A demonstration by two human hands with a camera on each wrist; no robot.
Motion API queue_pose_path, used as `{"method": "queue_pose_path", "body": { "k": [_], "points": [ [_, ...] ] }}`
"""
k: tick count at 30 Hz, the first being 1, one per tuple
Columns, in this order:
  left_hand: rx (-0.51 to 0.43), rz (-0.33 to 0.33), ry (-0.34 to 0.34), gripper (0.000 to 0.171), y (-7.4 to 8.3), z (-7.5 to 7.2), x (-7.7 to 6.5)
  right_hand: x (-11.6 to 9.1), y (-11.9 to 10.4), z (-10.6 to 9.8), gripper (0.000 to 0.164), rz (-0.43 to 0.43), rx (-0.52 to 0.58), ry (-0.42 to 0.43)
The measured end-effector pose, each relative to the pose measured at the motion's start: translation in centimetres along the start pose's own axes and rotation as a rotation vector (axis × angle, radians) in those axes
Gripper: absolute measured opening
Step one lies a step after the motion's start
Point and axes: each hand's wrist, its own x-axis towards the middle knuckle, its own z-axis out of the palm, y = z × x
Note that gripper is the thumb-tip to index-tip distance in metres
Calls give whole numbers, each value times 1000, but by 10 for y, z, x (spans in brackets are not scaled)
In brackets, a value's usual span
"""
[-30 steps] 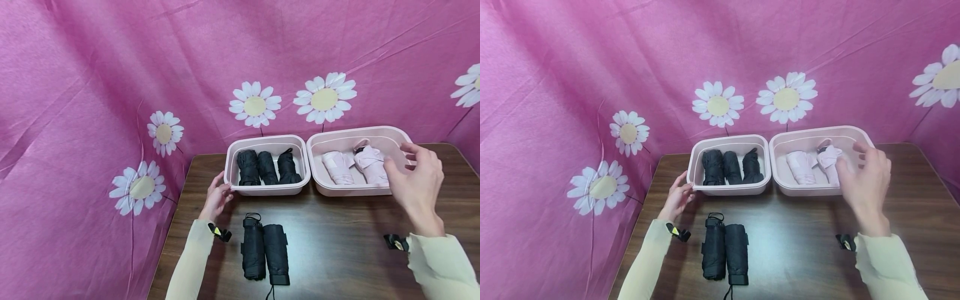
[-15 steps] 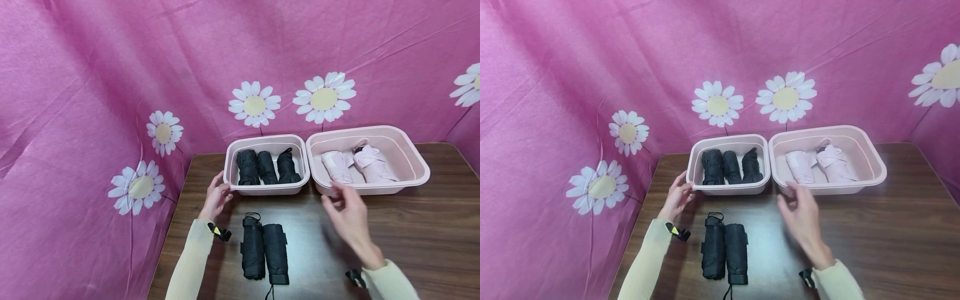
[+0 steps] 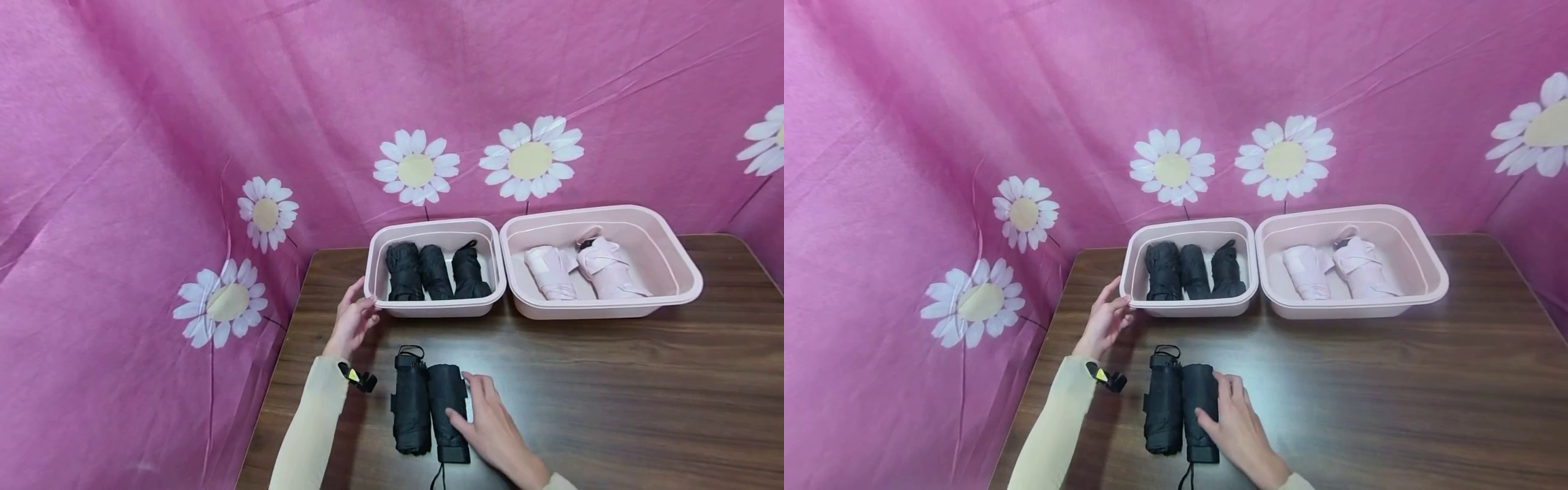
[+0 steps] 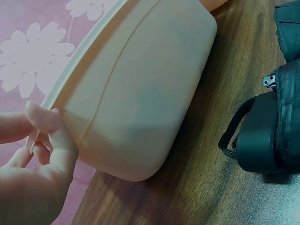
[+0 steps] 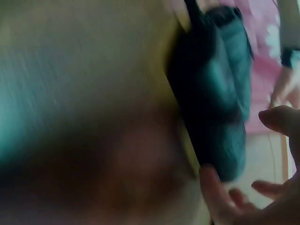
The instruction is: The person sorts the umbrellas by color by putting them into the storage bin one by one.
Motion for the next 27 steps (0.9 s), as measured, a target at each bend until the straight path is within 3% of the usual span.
{"method": "queue_pose_path", "body": {
  "k": [6, 15, 19, 27],
  "points": [
    [-6, 5, -2, 58, 0, 0, -1, -8, -12, 18, 85, 89, -78, -117],
    [4, -4, -2, 57, 1, 0, -1, -7, -23, 27, 96, 78, -177, -115],
    [11, -1, -5, 58, 1, 0, -1, -10, -24, 28, 93, 59, -206, -129],
    [0, 3, -12, 59, 1, 0, -2, -10, -24, 25, 88, 109, -231, -142]
  ]
}}
